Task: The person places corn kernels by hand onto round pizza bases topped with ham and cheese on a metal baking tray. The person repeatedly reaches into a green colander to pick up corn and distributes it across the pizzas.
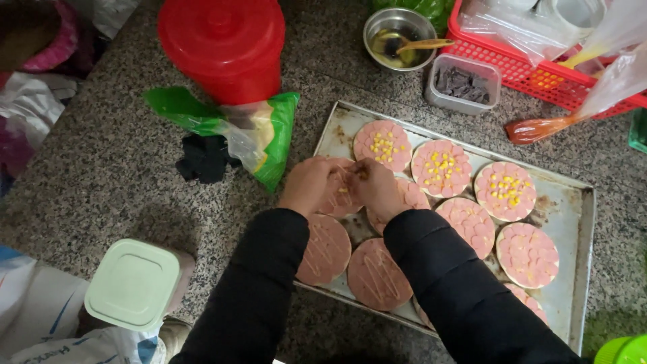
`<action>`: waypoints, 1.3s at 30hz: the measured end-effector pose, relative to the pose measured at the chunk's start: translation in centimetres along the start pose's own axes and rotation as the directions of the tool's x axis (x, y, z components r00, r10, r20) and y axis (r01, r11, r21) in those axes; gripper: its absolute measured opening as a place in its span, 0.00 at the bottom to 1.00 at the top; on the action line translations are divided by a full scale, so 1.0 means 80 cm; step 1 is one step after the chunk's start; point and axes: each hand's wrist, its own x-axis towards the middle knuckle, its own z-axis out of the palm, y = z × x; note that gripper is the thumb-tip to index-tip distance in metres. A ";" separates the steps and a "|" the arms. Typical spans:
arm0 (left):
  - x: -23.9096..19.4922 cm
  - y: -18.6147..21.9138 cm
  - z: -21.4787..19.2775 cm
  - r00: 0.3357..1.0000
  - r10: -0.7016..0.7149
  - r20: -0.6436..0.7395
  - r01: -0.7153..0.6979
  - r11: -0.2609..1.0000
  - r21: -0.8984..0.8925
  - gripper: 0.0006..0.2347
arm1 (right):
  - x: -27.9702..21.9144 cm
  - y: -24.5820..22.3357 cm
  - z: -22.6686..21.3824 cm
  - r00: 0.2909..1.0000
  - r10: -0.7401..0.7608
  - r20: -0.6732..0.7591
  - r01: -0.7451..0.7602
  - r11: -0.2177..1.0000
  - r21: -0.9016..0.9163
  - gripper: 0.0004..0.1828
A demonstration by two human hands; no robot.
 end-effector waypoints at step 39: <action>0.055 -0.078 0.040 0.998 -0.053 0.019 0.052 0.998 0.023 0.20 | -0.009 0.003 -0.001 0.998 -0.063 0.032 0.063 0.998 -0.001 0.22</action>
